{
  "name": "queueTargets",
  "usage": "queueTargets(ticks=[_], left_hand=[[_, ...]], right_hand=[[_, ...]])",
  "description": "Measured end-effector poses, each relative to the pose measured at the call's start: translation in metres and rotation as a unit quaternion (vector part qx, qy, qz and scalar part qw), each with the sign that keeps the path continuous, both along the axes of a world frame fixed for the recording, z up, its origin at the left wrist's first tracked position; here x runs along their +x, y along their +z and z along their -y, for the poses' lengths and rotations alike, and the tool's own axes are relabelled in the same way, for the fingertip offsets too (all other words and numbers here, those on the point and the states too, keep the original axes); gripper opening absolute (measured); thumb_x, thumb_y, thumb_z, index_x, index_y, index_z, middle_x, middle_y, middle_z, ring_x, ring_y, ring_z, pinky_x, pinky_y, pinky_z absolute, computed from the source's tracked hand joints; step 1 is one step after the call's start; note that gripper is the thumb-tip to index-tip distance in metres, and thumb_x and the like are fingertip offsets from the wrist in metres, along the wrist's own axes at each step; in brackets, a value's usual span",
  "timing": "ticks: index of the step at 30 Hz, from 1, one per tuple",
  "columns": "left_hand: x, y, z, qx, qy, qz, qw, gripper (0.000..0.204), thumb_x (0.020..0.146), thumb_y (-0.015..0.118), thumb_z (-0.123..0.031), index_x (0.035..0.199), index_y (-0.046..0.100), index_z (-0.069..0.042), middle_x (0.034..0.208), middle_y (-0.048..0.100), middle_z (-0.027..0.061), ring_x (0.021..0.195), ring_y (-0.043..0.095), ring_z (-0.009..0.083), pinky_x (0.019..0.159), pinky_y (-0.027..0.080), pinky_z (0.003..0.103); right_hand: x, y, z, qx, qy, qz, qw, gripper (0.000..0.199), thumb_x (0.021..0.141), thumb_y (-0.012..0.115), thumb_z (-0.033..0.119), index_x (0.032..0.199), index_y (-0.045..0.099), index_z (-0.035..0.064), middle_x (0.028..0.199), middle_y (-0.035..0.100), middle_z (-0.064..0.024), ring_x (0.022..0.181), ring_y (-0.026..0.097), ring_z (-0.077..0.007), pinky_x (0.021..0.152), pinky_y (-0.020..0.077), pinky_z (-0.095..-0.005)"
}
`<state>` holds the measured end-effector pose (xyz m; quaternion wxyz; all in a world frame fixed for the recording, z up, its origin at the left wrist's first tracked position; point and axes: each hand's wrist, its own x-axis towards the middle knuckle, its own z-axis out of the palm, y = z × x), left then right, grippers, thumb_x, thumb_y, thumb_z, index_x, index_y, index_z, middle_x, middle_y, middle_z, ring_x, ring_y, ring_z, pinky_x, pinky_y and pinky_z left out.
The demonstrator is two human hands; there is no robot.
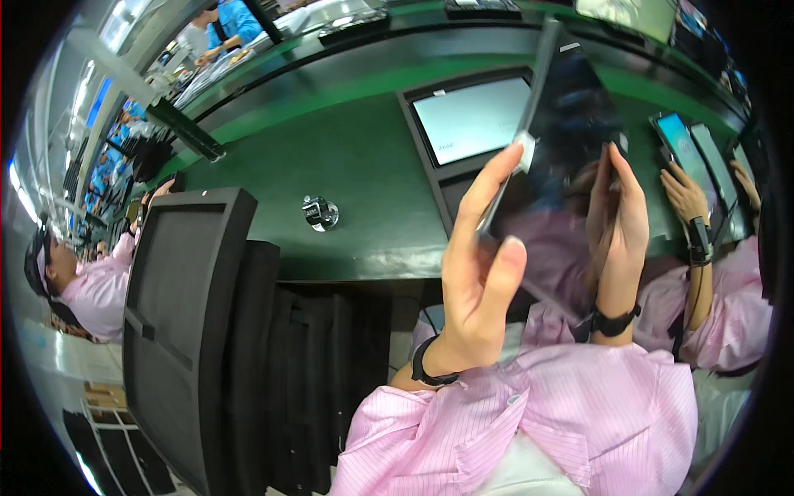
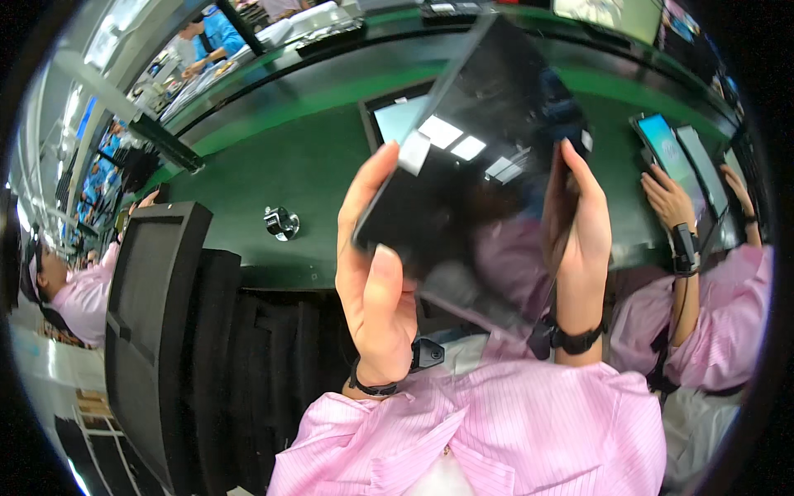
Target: Inspecting and cleaning the screens of electronic tablets on a factory assembly line.
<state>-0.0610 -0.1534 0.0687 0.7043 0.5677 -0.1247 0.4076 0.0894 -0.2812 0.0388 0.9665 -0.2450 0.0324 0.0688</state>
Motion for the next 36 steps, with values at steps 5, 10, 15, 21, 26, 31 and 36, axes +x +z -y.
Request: queueTargets(ticks=[5,10,15,21,26,31,36], left_hand=[[-0.012,-0.007,-0.006,-0.031,-0.134,-0.125,0.983,0.053,0.092,0.044,-0.013,0.137,0.027,0.009,0.144,0.028,0.0206,0.131,0.032,0.0265,0.106,0.026,0.033],[-0.013,-0.017,-0.001,-0.015,-0.090,-0.149,0.985,0.051,0.092,0.045,-0.012,0.135,0.030,0.011,0.142,0.032,0.0219,0.133,0.031,0.0286,0.108,0.023,0.036],[-0.015,-0.026,0.000,-0.068,-0.043,-0.156,0.985,0.052,0.092,0.048,-0.018,0.133,0.034,0.010,0.139,0.038,0.0209,0.131,0.035,0.0286,0.108,0.022,0.036],[-0.007,-0.033,0.001,-0.072,0.041,-0.131,0.988,0.059,0.091,0.051,-0.020,0.137,0.027,0.009,0.121,0.050,0.0121,0.099,0.054,0.0134,0.083,0.046,0.024],[-0.009,-0.029,-0.010,-0.009,-0.068,-0.182,0.981,0.060,0.086,0.052,-0.003,0.138,0.024,0.009,0.144,0.027,0.0211,0.131,0.034,0.0268,0.105,0.029,0.035],[-0.009,-0.027,-0.013,0.041,-0.087,-0.121,0.988,0.064,0.083,0.051,0.006,0.139,0.020,0.009,0.145,0.023,0.0211,0.129,0.036,0.0251,0.100,0.040,0.033],[-0.010,-0.025,-0.011,0.056,-0.076,-0.111,0.989,0.064,0.084,0.051,0.007,0.139,0.019,0.010,0.145,0.023,0.0210,0.128,0.037,0.0260,0.101,0.038,0.034]], right_hand=[[-0.001,-0.023,-0.003,-0.008,0.092,-0.094,0.991,0.008,0.084,0.058,-0.006,0.091,0.058,-0.0044,0.095,0.062,-0.0104,0.091,0.061,-0.0156,0.088,0.0522,-0.0222],[-0.002,-0.023,0.003,0.027,0.113,-0.148,0.982,0.009,0.084,0.059,-0.006,0.092,0.058,-0.0040,0.096,0.062,-0.0099,0.090,0.062,-0.0163,0.087,0.0524,-0.0222],[-0.002,-0.029,-0.003,-0.017,0.098,-0.115,0.988,0.019,0.079,0.067,-0.002,0.094,0.055,-0.0021,0.096,0.061,-0.0105,0.091,0.063,-0.0164,0.083,0.0529,-0.0198],[0.001,-0.026,-0.009,-0.039,0.081,-0.121,0.989,0.020,0.078,0.067,-0.004,0.094,0.055,-0.0019,0.096,0.060,-0.0105,0.093,0.062,-0.0161,0.085,0.0517,-0.0193],[0.005,-0.025,-0.009,-0.041,0.112,-0.167,0.979,0.013,0.082,0.063,-0.001,0.094,0.059,-0.0039,0.096,0.062,-0.0095,0.092,0.062,-0.0139,0.085,0.0514,-0.0190],[0.002,-0.023,-0.012,-0.040,0.141,-0.152,0.977,0.011,0.082,0.063,0.000,0.092,0.059,-0.0041,0.092,0.063,-0.0087,0.090,0.062,-0.0129,0.085,0.0507,-0.0178],[0.001,-0.019,-0.012,-0.064,0.124,-0.150,0.979,0.011,0.083,0.063,0.000,0.091,0.058,-0.0045,0.096,0.062,-0.0091,0.091,0.062,-0.0129,0.086,0.0506,-0.0182]])
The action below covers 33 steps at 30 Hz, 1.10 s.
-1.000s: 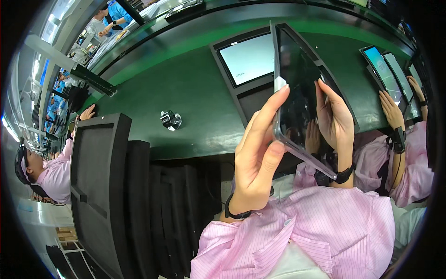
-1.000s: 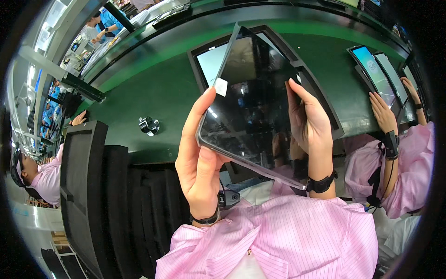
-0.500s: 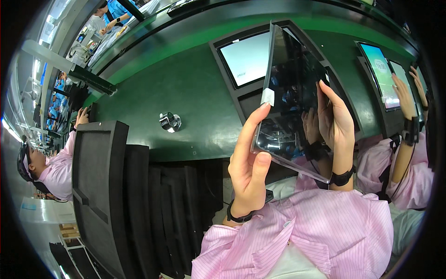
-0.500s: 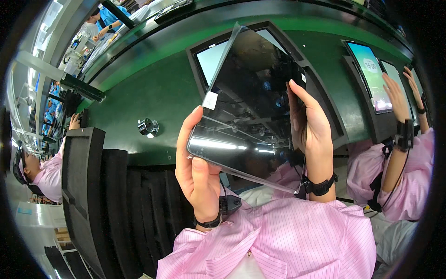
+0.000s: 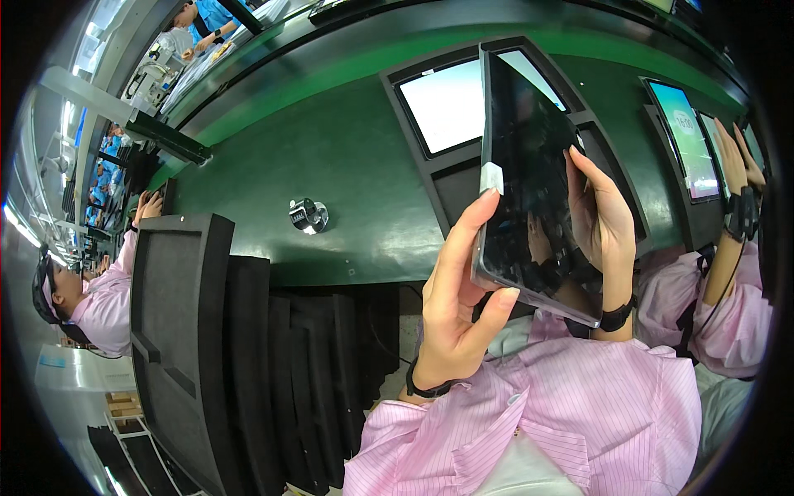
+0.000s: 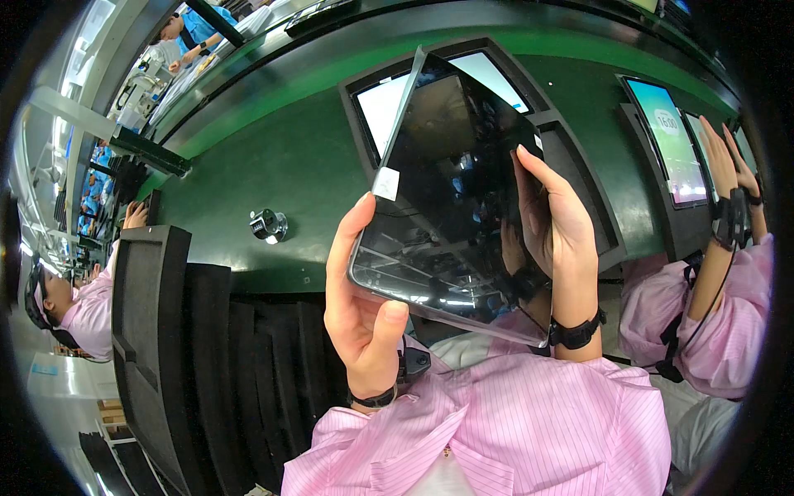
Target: Inspecting and cleaning the screens of electronic tablets on a factory assembly line.
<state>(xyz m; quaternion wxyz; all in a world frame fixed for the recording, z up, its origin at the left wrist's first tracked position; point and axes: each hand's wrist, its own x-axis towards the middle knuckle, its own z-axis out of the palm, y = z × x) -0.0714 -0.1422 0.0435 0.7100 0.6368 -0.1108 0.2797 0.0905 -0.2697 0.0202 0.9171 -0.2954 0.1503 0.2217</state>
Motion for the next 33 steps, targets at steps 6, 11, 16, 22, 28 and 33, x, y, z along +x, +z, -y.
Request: queueTargets(ticks=[6,11,16,22,28,33], left_hand=[[-0.003,-0.001,0.006,-0.159,0.021,-0.032,0.987,0.065,0.089,0.053,-0.030,0.133,0.030,0.010,0.129,0.044,0.0203,0.114,0.050,0.0225,0.096,0.041,0.035],[-0.010,-0.010,-0.019,-0.293,-0.084,-0.102,0.947,0.027,0.091,0.046,-0.015,0.110,0.050,0.004,0.120,0.048,0.0114,0.098,0.054,0.0140,0.081,0.044,0.025],[-0.016,-0.019,-0.021,-0.337,-0.159,-0.139,0.917,0.020,0.085,0.051,-0.006,0.104,0.051,0.001,0.111,0.045,0.0056,0.073,0.044,0.0028,0.062,0.035,0.017],[-0.025,-0.026,-0.020,-0.306,-0.169,-0.109,0.931,0.024,0.084,0.052,-0.006,0.107,0.049,0.000,0.116,0.043,0.0079,0.078,0.046,0.0051,0.063,0.036,0.018],[-0.030,-0.006,-0.003,-0.368,-0.146,-0.124,0.910,0.041,0.083,0.053,-0.005,0.122,0.040,0.000,0.128,0.040,0.0133,0.102,0.047,0.0137,0.078,0.041,0.021],[-0.039,-0.043,-0.018,-0.393,-0.312,-0.054,0.863,0.072,0.080,0.056,-0.003,0.138,0.018,0.012,0.140,0.031,0.0228,0.132,0.032,0.0291,0.108,0.026,0.038]], right_hand=[[0.004,0.000,0.003,0.003,-0.030,0.030,0.999,0.013,0.082,0.063,-0.003,0.095,0.059,-0.0042,0.098,0.060,-0.0098,0.093,0.061,-0.0151,0.090,0.0500,-0.0210],[0.014,-0.013,0.016,-0.041,-0.031,0.178,0.983,0.022,0.080,0.064,-0.004,0.101,0.058,0.0012,0.099,0.060,-0.0050,0.094,0.060,-0.0122,0.091,0.0473,-0.0221],[0.013,-0.009,0.017,-0.036,-0.018,0.171,0.985,0.026,0.082,0.063,-0.001,0.108,0.056,-0.0001,0.103,0.059,-0.0043,0.097,0.058,-0.0113,0.092,0.0459,-0.0210],[0.013,-0.006,0.020,-0.045,0.004,0.205,0.978,0.027,0.083,0.062,-0.001,0.108,0.055,-0.0011,0.104,0.058,-0.0057,0.099,0.058,-0.0120,0.092,0.0458,-0.0219],[0.004,0.003,0.024,-0.082,0.020,0.195,0.977,0.031,0.083,0.062,0.001,0.113,0.053,-0.0016,0.106,0.058,-0.0053,0.099,0.057,-0.0124,0.092,0.0447,-0.0228],[0.003,0.007,0.030,-0.112,0.060,0.264,0.956,0.034,0.086,0.060,0.006,0.118,0.051,-0.0022,0.109,0.058,-0.0055,0.103,0.055,-0.0122,0.093,0.0406,-0.0235]])
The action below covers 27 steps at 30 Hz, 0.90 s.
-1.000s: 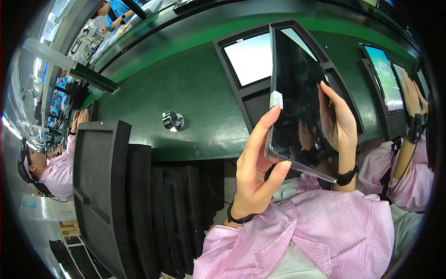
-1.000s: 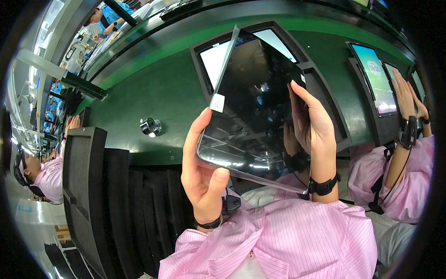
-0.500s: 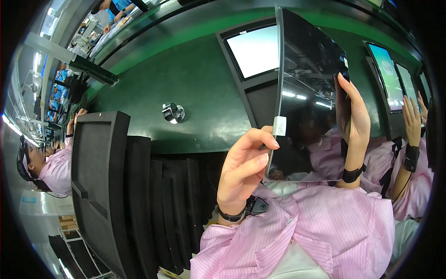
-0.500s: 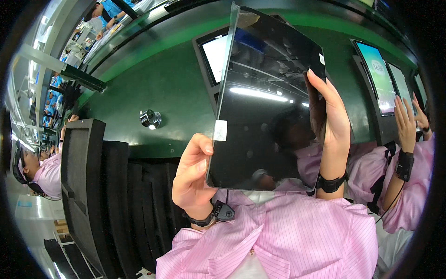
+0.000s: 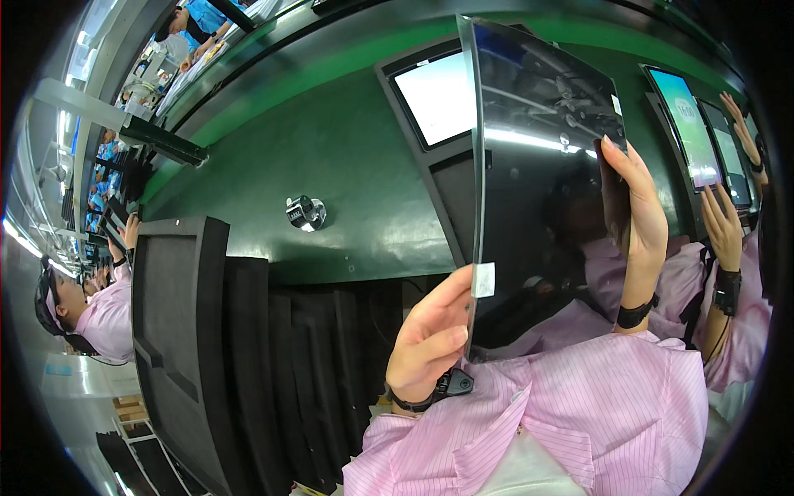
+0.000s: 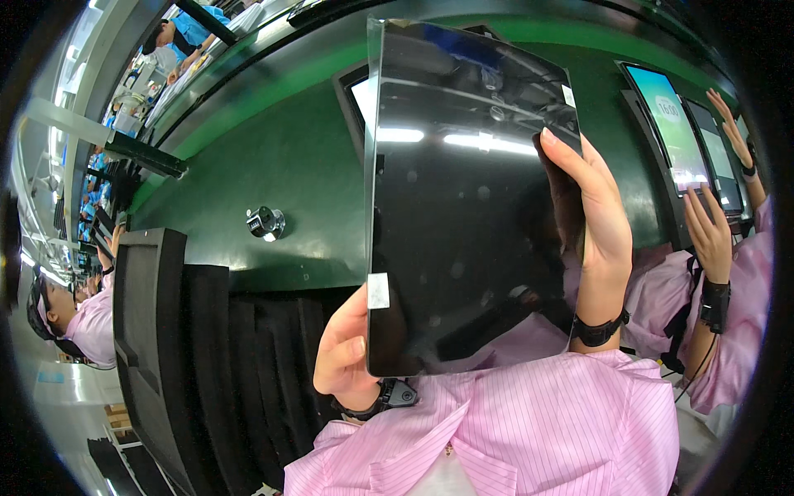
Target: Inspecting and cleaning the screens of electronic tablets on a factory assembly line.
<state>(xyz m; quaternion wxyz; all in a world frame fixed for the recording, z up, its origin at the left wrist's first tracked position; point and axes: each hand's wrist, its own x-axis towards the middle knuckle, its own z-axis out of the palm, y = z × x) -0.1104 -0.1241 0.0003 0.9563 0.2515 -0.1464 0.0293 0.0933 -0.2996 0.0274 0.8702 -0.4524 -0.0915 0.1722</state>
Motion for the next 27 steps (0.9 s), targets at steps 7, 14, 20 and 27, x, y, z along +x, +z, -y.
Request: queueTargets(ticks=[7,14,20,27], left_hand=[[-0.006,-0.013,-0.002,-0.040,-0.028,0.026,0.998,0.069,0.073,0.050,0.006,0.136,0.022,0.015,0.142,0.028,0.0254,0.136,0.023,0.0319,0.111,0.014,0.041],[-0.007,-0.013,-0.002,-0.030,0.002,-0.005,1.000,0.071,0.073,0.052,0.004,0.136,0.020,0.015,0.135,0.035,0.0286,0.126,0.037,0.0316,0.103,0.029,0.040],[-0.001,-0.016,-0.003,-0.023,-0.031,0.073,0.997,0.072,0.073,0.050,0.005,0.137,0.017,0.016,0.141,0.028,0.0260,0.135,0.025,0.0309,0.110,0.019,0.040],[-0.009,-0.021,-0.002,-0.018,-0.034,0.055,0.998,0.072,0.074,0.050,0.004,0.136,0.018,0.016,0.141,0.028,0.0257,0.135,0.024,0.0314,0.110,0.018,0.040]], right_hand=[[-0.009,0.011,-0.002,-0.019,-0.005,0.026,0.999,0.035,0.086,0.059,0.006,0.119,0.051,-0.0030,0.112,0.057,-0.0065,0.104,0.054,-0.0120,0.094,0.0394,-0.0240],[-0.009,0.013,-0.004,-0.024,-0.001,0.036,0.999,0.035,0.087,0.059,0.009,0.119,0.051,-0.0029,0.110,0.058,-0.0065,0.102,0.055,-0.0116,0.091,0.0405,-0.0234],[-0.016,0.021,-0.006,-0.058,0.003,0.020,0.998,0.042,0.086,0.060,0.012,0.124,0.048,-0.0026,0.112,0.058,-0.0082,0.099,0.057,-0.0119,0.084,0.0440,-0.0226],[-0.017,0.020,-0.004,-0.055,0.012,0.014,0.998,0.044,0.086,0.059,0.011,0.126,0.046,-0.0029,0.113,0.057,-0.0078,0.101,0.056,-0.0118,0.087,0.0419,-0.0229]])
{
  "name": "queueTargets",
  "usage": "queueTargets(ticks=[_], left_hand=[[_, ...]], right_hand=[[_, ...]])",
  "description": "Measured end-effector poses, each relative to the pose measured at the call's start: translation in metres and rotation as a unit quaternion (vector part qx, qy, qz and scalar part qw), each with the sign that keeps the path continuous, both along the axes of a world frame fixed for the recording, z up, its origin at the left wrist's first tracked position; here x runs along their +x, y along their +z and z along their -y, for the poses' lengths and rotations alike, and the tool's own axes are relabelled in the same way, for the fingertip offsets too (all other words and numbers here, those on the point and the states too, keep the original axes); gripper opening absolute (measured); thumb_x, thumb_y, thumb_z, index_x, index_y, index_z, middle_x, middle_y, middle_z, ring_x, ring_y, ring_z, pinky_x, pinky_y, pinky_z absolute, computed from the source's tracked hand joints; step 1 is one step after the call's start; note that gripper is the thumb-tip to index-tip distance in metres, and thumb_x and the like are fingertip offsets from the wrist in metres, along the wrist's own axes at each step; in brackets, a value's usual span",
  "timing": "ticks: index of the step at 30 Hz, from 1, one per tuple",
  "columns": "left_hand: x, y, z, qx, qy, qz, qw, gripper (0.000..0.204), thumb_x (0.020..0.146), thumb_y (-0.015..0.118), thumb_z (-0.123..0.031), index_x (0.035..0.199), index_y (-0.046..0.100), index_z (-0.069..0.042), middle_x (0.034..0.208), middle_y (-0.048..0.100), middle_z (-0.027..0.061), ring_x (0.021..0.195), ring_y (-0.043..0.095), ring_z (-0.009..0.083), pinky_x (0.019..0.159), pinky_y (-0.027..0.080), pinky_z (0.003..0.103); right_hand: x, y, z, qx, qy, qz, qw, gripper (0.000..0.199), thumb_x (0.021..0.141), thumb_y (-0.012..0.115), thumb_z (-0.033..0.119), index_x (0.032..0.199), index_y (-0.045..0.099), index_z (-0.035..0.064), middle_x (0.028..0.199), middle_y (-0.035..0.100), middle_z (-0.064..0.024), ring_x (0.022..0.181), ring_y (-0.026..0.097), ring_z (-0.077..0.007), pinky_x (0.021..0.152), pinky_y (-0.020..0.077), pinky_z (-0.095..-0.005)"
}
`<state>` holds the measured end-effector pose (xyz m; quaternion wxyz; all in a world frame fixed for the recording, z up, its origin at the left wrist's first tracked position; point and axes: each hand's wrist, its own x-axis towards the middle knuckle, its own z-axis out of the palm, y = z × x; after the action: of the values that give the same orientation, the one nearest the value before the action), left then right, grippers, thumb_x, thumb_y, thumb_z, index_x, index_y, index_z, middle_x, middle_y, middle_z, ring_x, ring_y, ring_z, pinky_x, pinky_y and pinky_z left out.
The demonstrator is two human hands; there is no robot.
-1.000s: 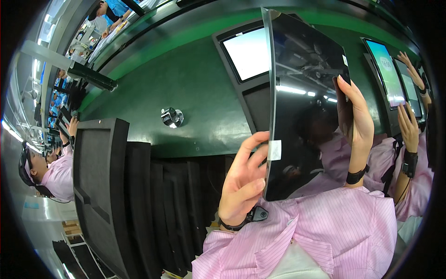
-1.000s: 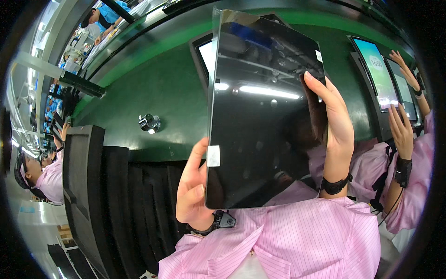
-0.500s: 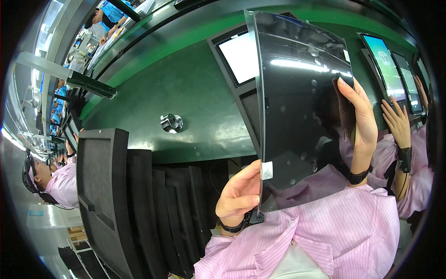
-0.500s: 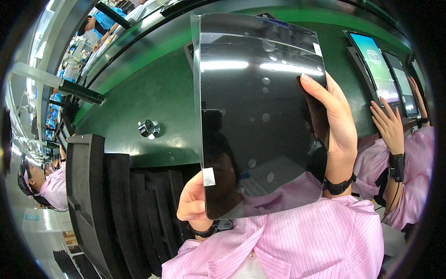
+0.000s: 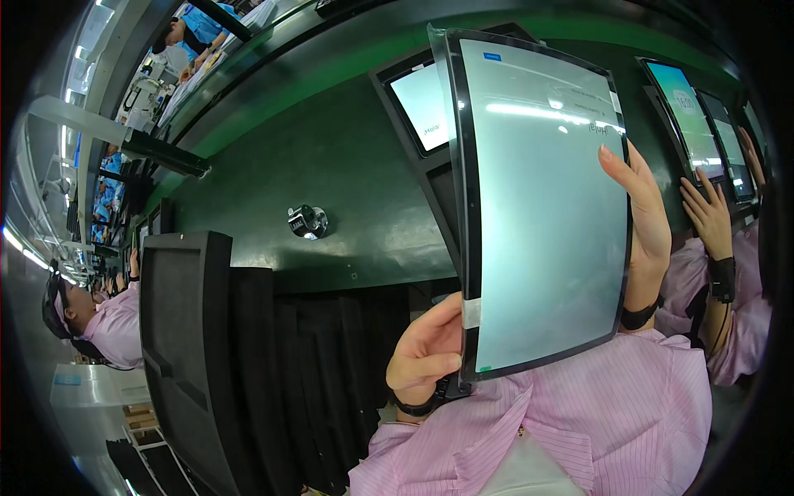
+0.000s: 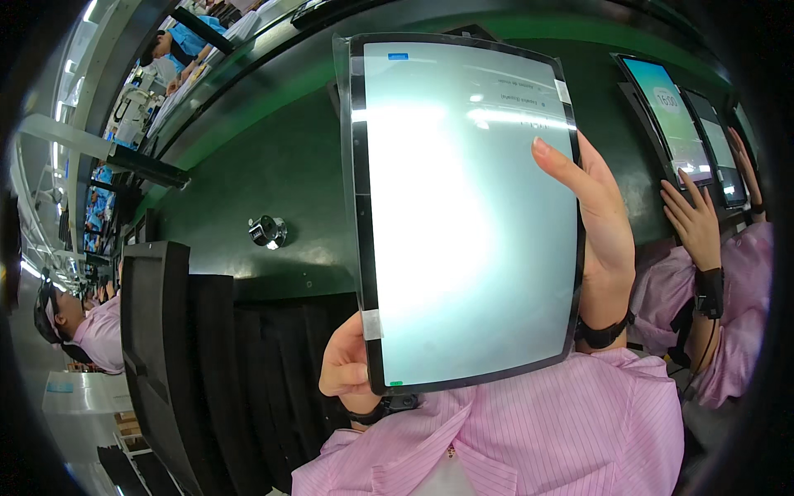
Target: Inspecting and cleaning the screens of electronic tablets on a factory assembly line.
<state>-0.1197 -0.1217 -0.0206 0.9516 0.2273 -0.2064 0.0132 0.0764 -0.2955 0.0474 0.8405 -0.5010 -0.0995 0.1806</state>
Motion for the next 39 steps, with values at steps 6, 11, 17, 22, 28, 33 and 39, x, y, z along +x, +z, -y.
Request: queueTargets(ticks=[6,11,17,22,28,33,39], left_hand=[[0.002,0.006,0.003,0.031,0.002,0.025,0.999,0.072,0.075,0.055,0.005,0.136,0.018,0.016,0.141,0.027,0.0265,0.134,0.027,0.0332,0.109,0.022,0.043],[-0.002,0.039,-0.015,0.192,0.091,-0.083,0.974,0.072,0.086,0.059,-0.024,0.136,0.022,0.012,0.126,0.045,0.0244,0.110,0.053,0.0288,0.091,0.043,0.038],[0.062,0.109,-0.040,0.384,0.324,-0.124,0.856,0.032,0.095,0.048,-0.027,0.110,0.050,0.001,0.079,0.056,0.0035,0.058,0.054,0.0080,0.051,0.044,0.021],[0.058,0.128,-0.046,0.376,0.410,-0.054,0.829,0.017,0.094,0.053,-0.018,0.095,0.064,-0.005,0.065,0.047,-0.0095,0.053,0.039,-0.0018,0.046,0.028,0.015],[0.063,0.170,0.015,0.341,0.408,0.102,0.841,0.025,0.095,0.047,-0.014,0.084,0.058,0.006,0.071,0.055,0.0014,0.064,0.048,0.0019,0.056,0.036,0.016],[0.052,0.168,0.057,0.439,0.334,0.043,0.833,0.031,0.096,0.043,-0.015,0.071,0.052,0.003,0.057,0.054,0.0072,0.035,0.047,0.0107,0.035,0.035,0.021],[0.058,0.110,0.041,0.401,0.396,-0.094,0.821,0.033,0.097,0.040,-0.015,0.069,0.052,0.000,0.054,0.053,0.0038,0.039,0.047,0.0067,0.036,0.032,0.017]], right_hand=[[-0.002,0.001,0.007,0.043,0.013,-0.019,0.999,0.039,0.088,0.057,0.008,0.124,0.047,-0.0037,0.111,0.058,-0.0071,0.101,0.055,-0.0116,0.089,0.0417,-0.0230],[-0.005,0.000,0.008,-0.007,0.032,0.042,0.999,0.041,0.088,0.057,0.010,0.125,0.046,-0.0031,0.113,0.057,-0.0072,0.103,0.054,-0.0120,0.090,0.0405,-0.0242],[-0.026,0.006,0.012,-0.054,0.068,0.104,0.991,0.053,0.082,0.063,0.010,0.129,0.042,-0.0035,0.120,0.054,-0.0092,0.109,0.051,-0.0157,0.095,0.0369,-0.0270],[-0.043,0.011,0.004,-0.022,0.081,0.138,0.987,0.050,0.085,0.059,0.006,0.130,0.041,-0.0040,0.122,0.052,-0.0096,0.112,0.049,-0.0149,0.097,0.0354,-0.0270],[-0.012,-0.004,-0.008,-0.044,0.000,0.151,0.988,0.032,0.093,0.049,0.035,0.096,0.059,0.0040,0.082,0.059,0.0023,0.072,0.054,-0.0066,0.064,0.0413,-0.0201],[-0.005,0.020,-0.039,0.189,0.174,-0.010,0.966,0.052,0.095,0.031,0.050,0.067,0.048,0.0093,0.057,0.046,-0.0038,0.046,0.045,-0.0183,0.045,0.0360,-0.0298],[-0.003,0.024,-0.028,0.362,0.416,0.101,0.828,0.056,0.101,0.013,0.034,0.064,0.044,0.0064,0.057,0.044,-0.0093,0.048,0.047,-0.0270,0.052,0.0414,-0.0344]])
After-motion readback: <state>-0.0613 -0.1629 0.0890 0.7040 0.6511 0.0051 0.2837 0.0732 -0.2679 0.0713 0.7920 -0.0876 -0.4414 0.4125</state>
